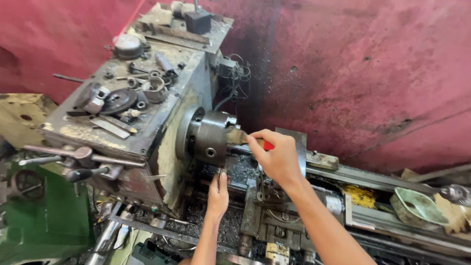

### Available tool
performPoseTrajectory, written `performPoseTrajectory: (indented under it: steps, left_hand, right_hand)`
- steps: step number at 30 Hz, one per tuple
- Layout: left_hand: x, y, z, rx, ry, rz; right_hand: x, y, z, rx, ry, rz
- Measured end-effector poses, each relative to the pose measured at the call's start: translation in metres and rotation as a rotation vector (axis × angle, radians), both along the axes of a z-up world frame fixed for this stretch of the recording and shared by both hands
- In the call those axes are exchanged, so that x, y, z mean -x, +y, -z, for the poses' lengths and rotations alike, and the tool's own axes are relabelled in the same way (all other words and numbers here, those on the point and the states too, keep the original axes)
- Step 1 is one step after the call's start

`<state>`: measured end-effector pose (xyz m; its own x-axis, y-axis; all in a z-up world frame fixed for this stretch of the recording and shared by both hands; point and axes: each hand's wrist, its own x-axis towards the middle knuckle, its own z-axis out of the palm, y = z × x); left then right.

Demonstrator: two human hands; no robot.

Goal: Operating a metal lathe by applying lubricant with a brush and adjusting machine controls

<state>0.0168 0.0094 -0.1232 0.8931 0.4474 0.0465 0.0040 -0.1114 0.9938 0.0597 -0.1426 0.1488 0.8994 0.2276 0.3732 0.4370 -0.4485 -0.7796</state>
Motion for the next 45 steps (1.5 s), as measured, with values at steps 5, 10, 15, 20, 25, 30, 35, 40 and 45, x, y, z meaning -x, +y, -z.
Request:
performPoseTrajectory:
  steps: [5, 10, 15, 20, 25, 30, 35, 40, 45]
  left_hand:
    - [-0.002, 0.003, -0.009, -0.044, 0.032, 0.013]
    - [0.003, 0.008, -0.018, -0.083, 0.058, 0.048]
    - [0.003, 0.01, -0.018, -0.095, 0.039, 0.038]
    - [0.0, 0.008, -0.008, -0.085, 0.04, 0.053]
    - [0.008, 0.003, -0.035, -0.058, 0.103, 0.056]
    - [0.003, 0.001, -0.041, -0.017, 0.294, 0.093]
    - [-0.001, 0.0, -0.036, -0.091, 0.232, -0.044]
    - [0.019, -0.019, -0.162, 0.165, 0.403, 0.048]
    - [-0.011, -0.008, -0.26, -0.273, 0.339, -0.195]
  right_hand:
    - [0.014, -0.003, 0.002, -0.097, -0.266, -0.176]
    - [0.012, 0.018, 0.018, -0.098, -0.225, -0.328]
    - [0.007, -0.013, 0.013, 0.056, -0.293, -0.177]
    - [0.014, -0.011, -0.005, -0.014, -0.27, -0.287]
    - [-0.002, -0.013, 0.005, -0.03, -0.186, -0.419]
    - [-0.009, -0.043, -0.017, -0.015, -0.245, -0.317]
    - [-0.012, -0.063, -0.008, -0.215, -0.127, -0.029]
    - [-0.013, -0.053, -0.003, -0.008, -0.451, 0.04]
    - [-0.023, -0.042, 0.011, 0.038, -0.763, 0.076]
